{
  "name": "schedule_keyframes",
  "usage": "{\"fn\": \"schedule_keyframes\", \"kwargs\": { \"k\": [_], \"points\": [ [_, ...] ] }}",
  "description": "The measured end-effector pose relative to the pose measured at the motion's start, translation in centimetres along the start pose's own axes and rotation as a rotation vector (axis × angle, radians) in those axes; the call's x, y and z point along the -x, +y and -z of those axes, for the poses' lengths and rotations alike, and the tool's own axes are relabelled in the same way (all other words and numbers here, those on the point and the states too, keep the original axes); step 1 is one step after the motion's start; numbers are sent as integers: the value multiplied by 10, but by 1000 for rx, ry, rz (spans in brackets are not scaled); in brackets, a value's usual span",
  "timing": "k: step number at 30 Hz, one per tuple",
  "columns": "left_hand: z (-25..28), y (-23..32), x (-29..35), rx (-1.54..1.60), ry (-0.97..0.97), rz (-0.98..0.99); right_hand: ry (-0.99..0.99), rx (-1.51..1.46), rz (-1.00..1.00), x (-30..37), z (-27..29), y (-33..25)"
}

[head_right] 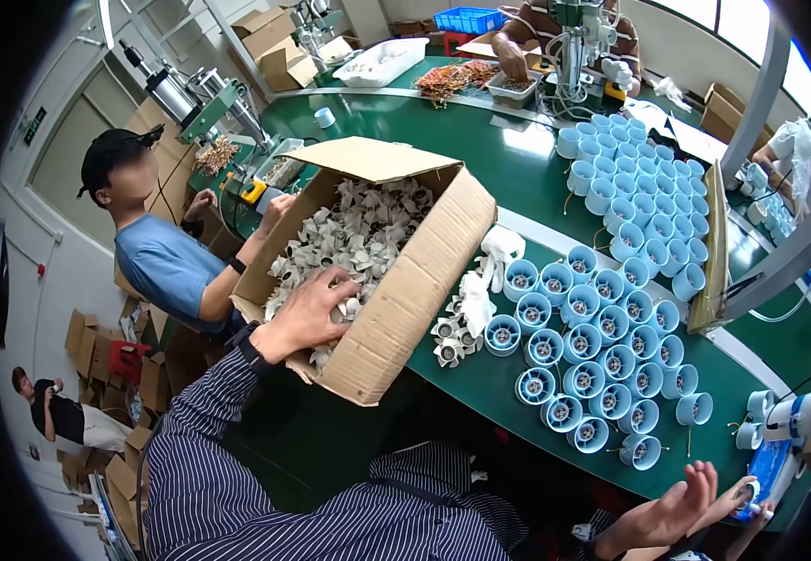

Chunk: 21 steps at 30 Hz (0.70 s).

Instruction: The person applies glue to the interior of blue fan housings using a dispenser, then picks up white fan blades from a box and presses them into the housings. Finally, the person pushes the assembled fans into a group on the table.

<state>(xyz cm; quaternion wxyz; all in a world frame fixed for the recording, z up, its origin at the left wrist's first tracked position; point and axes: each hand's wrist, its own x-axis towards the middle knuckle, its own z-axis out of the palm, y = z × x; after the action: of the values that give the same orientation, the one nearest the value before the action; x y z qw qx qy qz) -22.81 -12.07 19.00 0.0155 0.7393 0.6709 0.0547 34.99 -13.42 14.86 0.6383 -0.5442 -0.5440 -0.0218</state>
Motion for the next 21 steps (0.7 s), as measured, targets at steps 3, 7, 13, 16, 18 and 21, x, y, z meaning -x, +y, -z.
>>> {"fn": "schedule_keyframes", "kwargs": {
  "k": [3, 7, 13, 16, 18, 21],
  "points": [
    [3, -3, -6, 82, -23, -26, -188, -161, -132, 30, -2, -21],
    [4, 24, -26, -176, -51, 21, -369, -279, -205, 56, -24, -50],
    [8, 17, -21, 16, -4, -7, -580, -386, -196, 75, -44, -81],
    [16, 9, -21, 112, 93, 3, -703, -412, -192, 78, -46, -86],
    [26, -3, -20, 217, 239, 30, -738, -413, -191, 84, -48, -84],
    [44, 5, -18, 416, 255, 132, -798, -408, -186, 90, -45, -83]
  ]
}}
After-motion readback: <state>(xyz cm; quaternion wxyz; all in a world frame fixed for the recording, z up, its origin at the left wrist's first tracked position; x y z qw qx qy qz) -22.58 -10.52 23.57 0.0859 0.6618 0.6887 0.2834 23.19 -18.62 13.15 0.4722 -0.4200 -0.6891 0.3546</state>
